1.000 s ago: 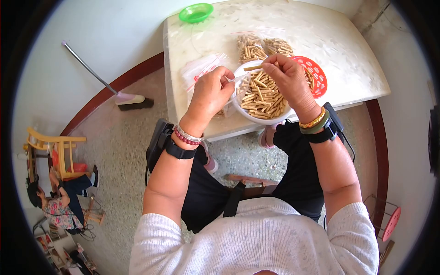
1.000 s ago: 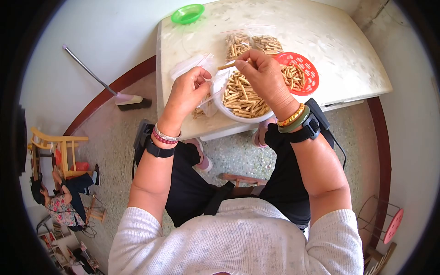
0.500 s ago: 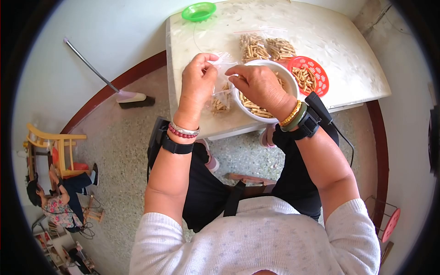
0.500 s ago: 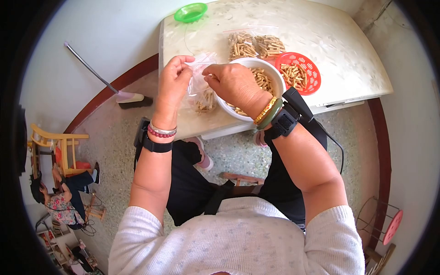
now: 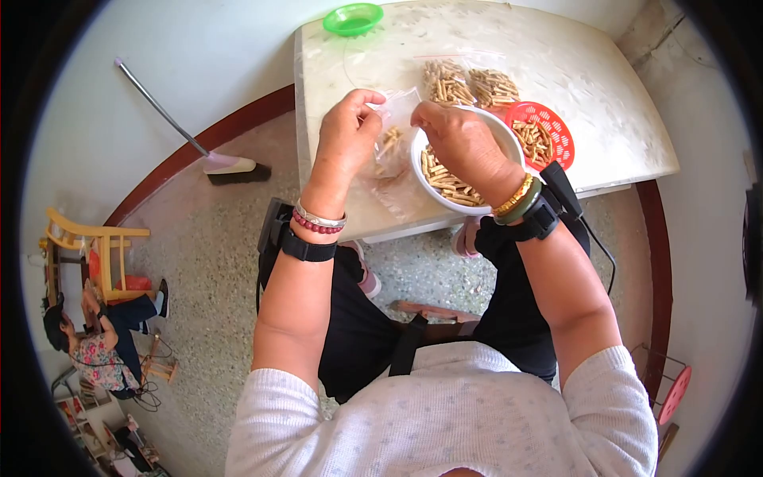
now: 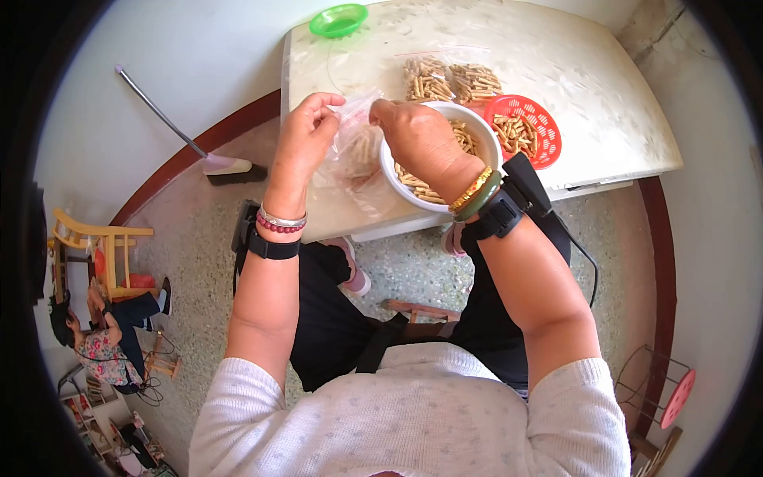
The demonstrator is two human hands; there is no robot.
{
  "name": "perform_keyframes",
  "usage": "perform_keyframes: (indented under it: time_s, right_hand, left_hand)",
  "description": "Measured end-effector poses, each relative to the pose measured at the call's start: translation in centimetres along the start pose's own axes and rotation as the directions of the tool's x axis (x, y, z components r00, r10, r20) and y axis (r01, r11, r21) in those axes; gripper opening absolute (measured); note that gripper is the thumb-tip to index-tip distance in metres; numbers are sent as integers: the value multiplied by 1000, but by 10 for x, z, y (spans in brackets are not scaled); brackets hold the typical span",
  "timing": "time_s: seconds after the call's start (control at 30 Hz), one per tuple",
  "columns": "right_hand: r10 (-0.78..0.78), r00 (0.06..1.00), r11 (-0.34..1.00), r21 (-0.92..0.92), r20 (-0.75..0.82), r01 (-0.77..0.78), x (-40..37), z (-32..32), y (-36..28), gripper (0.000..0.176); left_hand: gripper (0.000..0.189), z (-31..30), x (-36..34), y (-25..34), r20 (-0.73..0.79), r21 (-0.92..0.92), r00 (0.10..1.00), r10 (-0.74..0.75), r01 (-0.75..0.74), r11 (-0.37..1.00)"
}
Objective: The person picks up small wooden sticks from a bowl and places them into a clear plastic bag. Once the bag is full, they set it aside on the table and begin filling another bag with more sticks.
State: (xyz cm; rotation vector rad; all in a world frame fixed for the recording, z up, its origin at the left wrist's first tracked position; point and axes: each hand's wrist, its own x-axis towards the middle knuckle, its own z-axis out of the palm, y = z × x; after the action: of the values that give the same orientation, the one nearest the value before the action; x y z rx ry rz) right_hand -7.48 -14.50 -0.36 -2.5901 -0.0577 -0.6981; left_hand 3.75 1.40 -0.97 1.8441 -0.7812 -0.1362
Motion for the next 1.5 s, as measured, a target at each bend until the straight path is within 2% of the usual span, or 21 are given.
perform_keyframes:
  time_s: [0.07, 0.2, 0.27, 0.3, 0.37, 0.4, 0.43, 0.5, 0.57, 0.63, 0.7, 0.77, 0.87, 0.97, 1.1, 1.2, 1.27, 1.3, 1.37, 1.5]
  right_hand:
    - [-26, 994, 999, -25, 110, 29, -5, -4, 9, 14]
    - [73, 992, 997, 29, 107, -76, -9, -13, 12, 17]
    - [256, 954, 913, 283, 157, -292, -7, -17, 15, 24]
    - [256, 954, 915, 281, 154, -291, -8, -18, 18, 24]
    - [382, 910, 621, 683, 164, -384, -12, -17, 27, 31]
    - [433, 855, 521, 695, 286, -496, -9, -35, 17, 35]
    - [430, 857, 524, 694, 284, -494, -12, -38, 19, 35]
    - [361, 874, 359, 816, 326, -453, -15, -42, 24, 36]
    - [331, 883, 364, 819, 332, -444, -17, -40, 23, 39]
    - [280, 945, 635, 706, 167, -313, -16, -36, 13, 43]
    - [272, 944, 579, 752, 186, -315, -16, -31, 10, 48]
    - [180, 982, 724, 669, 50, -167, -15, -27, 4, 51]
    - [159, 985, 758, 631, 65, -164, -13, -28, -3, 54]
    - [178, 978, 748, 630, 113, -209, -13, -33, -9, 54]
    - [152, 982, 752, 632, 113, -189, -15, -32, -7, 51]
    - [190, 981, 745, 646, 35, -167, -16, -35, -2, 44]
    - [267, 962, 748, 642, -60, -168, -15, -36, 2, 31]
    - [267, 962, 748, 642, -61, -167, -15, -35, 4, 31]
    - [331, 939, 745, 636, -89, -202, -16, -33, 7, 20]
    - [300, 947, 759, 630, -112, -166, -16, -32, 5, 16]
  left_hand:
    - [23, 1, -3, 0, 45, 5, 999, 0, 0, 1000]
    - [24, 9, -6, 3, 85, 6, 996, 17, -17, 1000]
    - [23, 13, -7, 5, 96, 15, 995, 29, -31, 999]
    - [22, 14, -8, 5, 81, 34, 995, 58, -61, 998]
    - [22, 15, -8, 5, 63, 53, 994, 89, -93, 994]
    - [22, 14, -8, 8, 45, 72, 995, 89, -92, 993]
    - [22, 14, -9, 10, 26, 91, 996, 88, -90, 992]
    - [20, 16, -10, 14, -32, 59, 990, 138, -136, 989]
    - [18, 18, -12, 19, -91, 33, 979, 185, -182, 983]
    - [14, 19, -14, 30, -86, -52, 978, 192, -197, 979]
    - [13, 23, -17, 35, -57, -59, 968, 244, -247, 967]
    - [12, 26, -17, 37, -26, -68, 955, 294, -295, 953]
    - [11, 32, -18, 37, -49, 47, 920, 389, -387, 921]
    - [10, 29, -20, 42, -38, 83, 924, 381, -377, 923]
    - [8, 28, -22, 46, -61, 89, 925, 374, -369, 925]
    - [5, 27, -21, 42, -86, -133, 972, 217, -227, 965]
    - [6, 26, -19, 39, -88, -170, 975, 203, -216, 962]
    - [7, 26, -19, 39, -88, -206, 978, 189, -203, 957]
    - [8, 25, -19, 40, -83, -233, 981, 178, -192, 953]
    - [11, 25, -20, 44, -68, -323, 989, 132, -147, 935]
